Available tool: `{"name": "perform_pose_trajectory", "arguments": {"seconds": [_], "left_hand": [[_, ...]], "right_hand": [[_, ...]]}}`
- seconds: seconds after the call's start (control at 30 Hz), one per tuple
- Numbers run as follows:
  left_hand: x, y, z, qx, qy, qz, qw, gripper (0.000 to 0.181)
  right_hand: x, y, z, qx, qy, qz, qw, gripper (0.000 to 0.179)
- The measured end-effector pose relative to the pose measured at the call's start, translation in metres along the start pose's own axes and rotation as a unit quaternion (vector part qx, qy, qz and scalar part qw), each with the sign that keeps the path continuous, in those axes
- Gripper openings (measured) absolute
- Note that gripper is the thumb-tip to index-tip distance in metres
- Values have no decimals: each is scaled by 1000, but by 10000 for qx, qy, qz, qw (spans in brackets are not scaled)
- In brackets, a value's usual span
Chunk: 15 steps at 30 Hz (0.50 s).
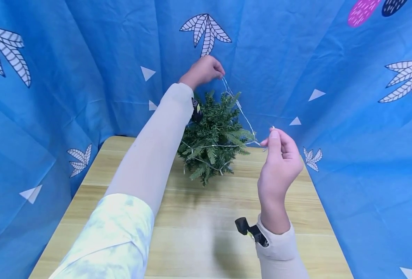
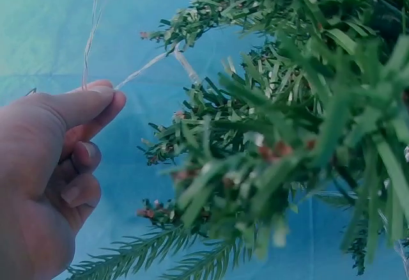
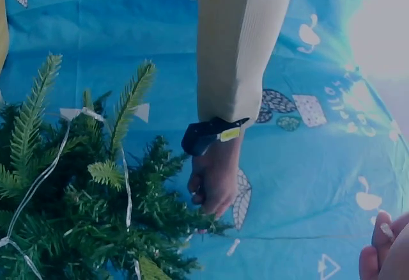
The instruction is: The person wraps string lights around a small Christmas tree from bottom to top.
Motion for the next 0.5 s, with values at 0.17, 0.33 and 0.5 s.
{"name": "perform_pose_trajectory", "arguments": {"seconds": [0.17, 0.33, 0.5], "left_hand": [[0, 4, -3, 23, -97, -168, 9998, 28], [2, 6, -6, 27, -70, -160, 9998, 29], [3, 6, -8, -7, 36, 93, 10000, 29]], "right_hand": [[-5, -5, -4, -386, 163, -158, 9990, 16], [-8, -8, -9, -674, 145, -93, 9976, 16], [-5, -9, -11, -837, 31, -21, 9965, 16]]}}
Point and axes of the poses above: each hand's wrist, its own z-axis away from the middle knuckle, its own y-axis out of the palm, x = y × z, the point moved 2 cm from there along -z, towards the middle knuckle, and after that the axes turned 15 degrees about -y, right-handed, at the moved point
